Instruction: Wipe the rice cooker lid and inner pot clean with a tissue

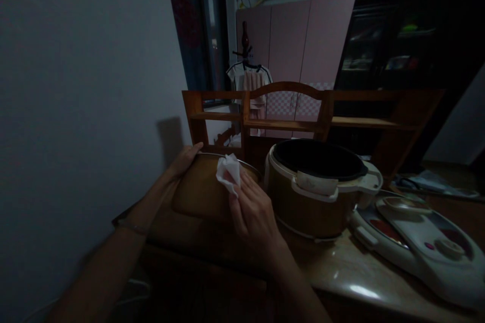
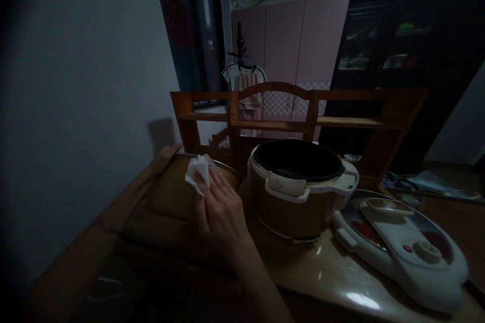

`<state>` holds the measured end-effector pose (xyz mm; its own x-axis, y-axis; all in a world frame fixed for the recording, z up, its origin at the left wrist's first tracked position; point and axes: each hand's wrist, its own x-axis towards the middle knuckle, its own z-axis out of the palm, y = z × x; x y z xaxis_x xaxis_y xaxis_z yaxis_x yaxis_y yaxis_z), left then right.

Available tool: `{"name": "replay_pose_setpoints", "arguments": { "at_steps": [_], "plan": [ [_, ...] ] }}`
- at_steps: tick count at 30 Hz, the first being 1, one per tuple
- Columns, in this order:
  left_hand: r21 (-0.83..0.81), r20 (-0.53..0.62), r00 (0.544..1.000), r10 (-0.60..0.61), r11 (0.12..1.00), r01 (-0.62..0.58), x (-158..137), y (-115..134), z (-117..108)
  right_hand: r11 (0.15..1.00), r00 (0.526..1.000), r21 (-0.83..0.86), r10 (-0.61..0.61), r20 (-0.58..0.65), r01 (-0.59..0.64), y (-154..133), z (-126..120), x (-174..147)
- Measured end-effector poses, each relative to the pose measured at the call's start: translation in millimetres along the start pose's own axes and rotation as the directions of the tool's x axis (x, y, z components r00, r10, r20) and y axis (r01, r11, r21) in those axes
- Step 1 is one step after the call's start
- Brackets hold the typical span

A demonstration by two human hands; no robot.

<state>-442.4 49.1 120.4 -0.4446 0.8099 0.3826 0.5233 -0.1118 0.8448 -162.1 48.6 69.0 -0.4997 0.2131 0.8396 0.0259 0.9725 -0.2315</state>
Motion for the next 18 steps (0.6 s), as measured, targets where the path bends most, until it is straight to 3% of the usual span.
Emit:
{"name": "replay_pose_setpoints", "arguments": {
  "at_steps": [4, 9, 15, 18],
  "plan": [
    [0.035, 0.004, 1.0, 0.02, 0.999, -0.02, 4.2, 0.3, 1.6, 0.999, 0.999, -0.028, -0.022, 0.036, 0.023, 1.7, 11.1, 5.5],
    [0.088, -0.025, 0.998, 0.06, 0.994, -0.058, 7.8, -2.8, -2.4, 1.0, 1.0, -0.001, 0.02, -0.013, -0.02, 13.6, 18.3, -14.7],
    [0.131, -0.03, 0.997, 0.069, 0.989, -0.065, 13.2, -14.4, -4.3, 0.992, 0.983, 0.056, 0.122, -0.137, -0.115, 29.6, 22.7, -43.4],
    [0.136, -0.051, 0.996, 0.069, 0.989, -0.062, 16.9, -22.2, -5.0, 0.963, 0.952, 0.142, 0.254, -0.172, -0.231, 37.2, 28.5, -55.9]
  ]
}}
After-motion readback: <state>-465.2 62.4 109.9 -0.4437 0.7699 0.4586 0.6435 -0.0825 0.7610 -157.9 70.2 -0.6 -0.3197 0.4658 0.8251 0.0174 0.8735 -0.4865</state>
